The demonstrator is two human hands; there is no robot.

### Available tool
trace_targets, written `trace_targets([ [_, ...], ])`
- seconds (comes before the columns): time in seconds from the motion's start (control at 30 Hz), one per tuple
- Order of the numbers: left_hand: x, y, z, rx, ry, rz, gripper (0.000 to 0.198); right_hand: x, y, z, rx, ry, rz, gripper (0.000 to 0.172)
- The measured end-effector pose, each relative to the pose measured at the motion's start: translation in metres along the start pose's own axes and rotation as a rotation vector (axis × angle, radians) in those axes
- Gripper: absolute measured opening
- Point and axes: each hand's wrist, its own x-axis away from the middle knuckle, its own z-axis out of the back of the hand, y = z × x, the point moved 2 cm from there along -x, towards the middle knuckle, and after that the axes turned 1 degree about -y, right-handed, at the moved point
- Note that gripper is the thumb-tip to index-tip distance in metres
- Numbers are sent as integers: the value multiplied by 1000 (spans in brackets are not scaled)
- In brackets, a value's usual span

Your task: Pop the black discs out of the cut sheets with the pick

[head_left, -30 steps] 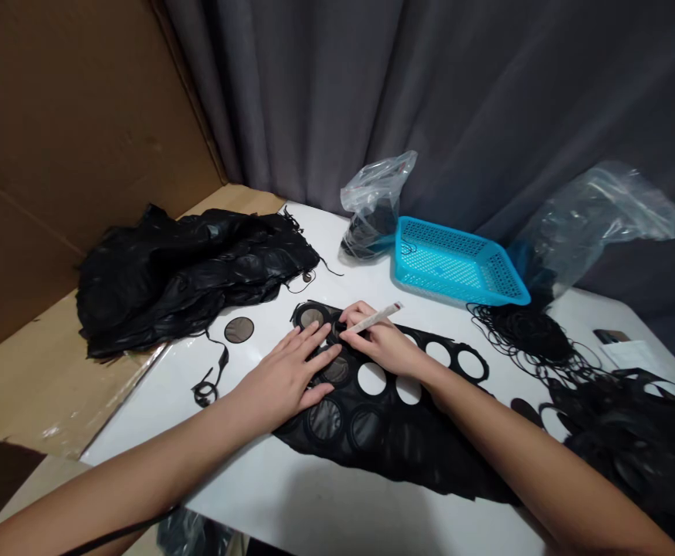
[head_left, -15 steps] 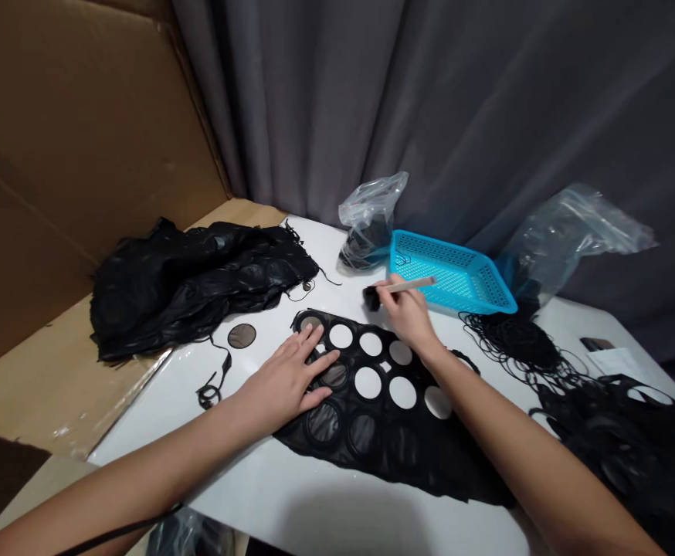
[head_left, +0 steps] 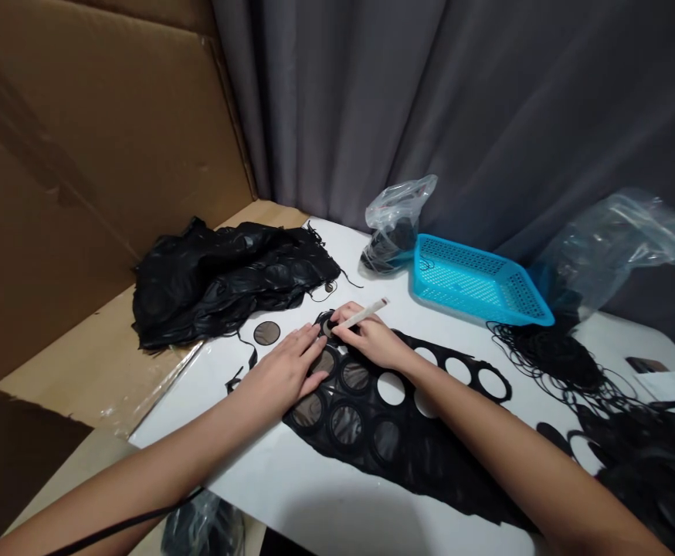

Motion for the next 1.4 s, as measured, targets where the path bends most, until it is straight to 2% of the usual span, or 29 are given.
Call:
trace_targets([
  [0.4, 1, 3, -3, 5, 41, 0, 47, 1, -2, -4, 29, -5, -12, 16],
  [0.63, -1, 3, 2, 34, 9, -9, 47, 6, -7, -19, 224, 58, 128, 14],
  [0.73, -2, 3, 3, 36, 14, -5, 45, 2, 1, -8, 219, 183, 75, 17],
  [0.87, -4, 2, 4, 47, -4, 8, 44, -3, 17, 35, 146, 539, -174, 19],
  [0.93, -5, 0, 6, 60, -21, 15, 42, -2, 17, 49, 154, 587, -213, 20],
  [1.03, -3, -4, 17, 75, -7, 62, 39, 3, 1, 44, 127, 484, -141, 17],
  [1.13, 6, 2, 34, 62, 67, 133, 34, 13, -22, 17, 82, 293, 10, 15],
  [1.2, 16, 13, 40, 78, 83, 124, 29, 21, -34, -3, 79, 150, 103, 14],
  [1.27, 27, 26, 39, 101, 65, 94, 27, 28, -41, -17, 63, 42, 136, 13],
  [1.4, 44, 42, 29, 73, 68, 80, 36, 35, -42, -30, 4, -61, 68, 8],
])
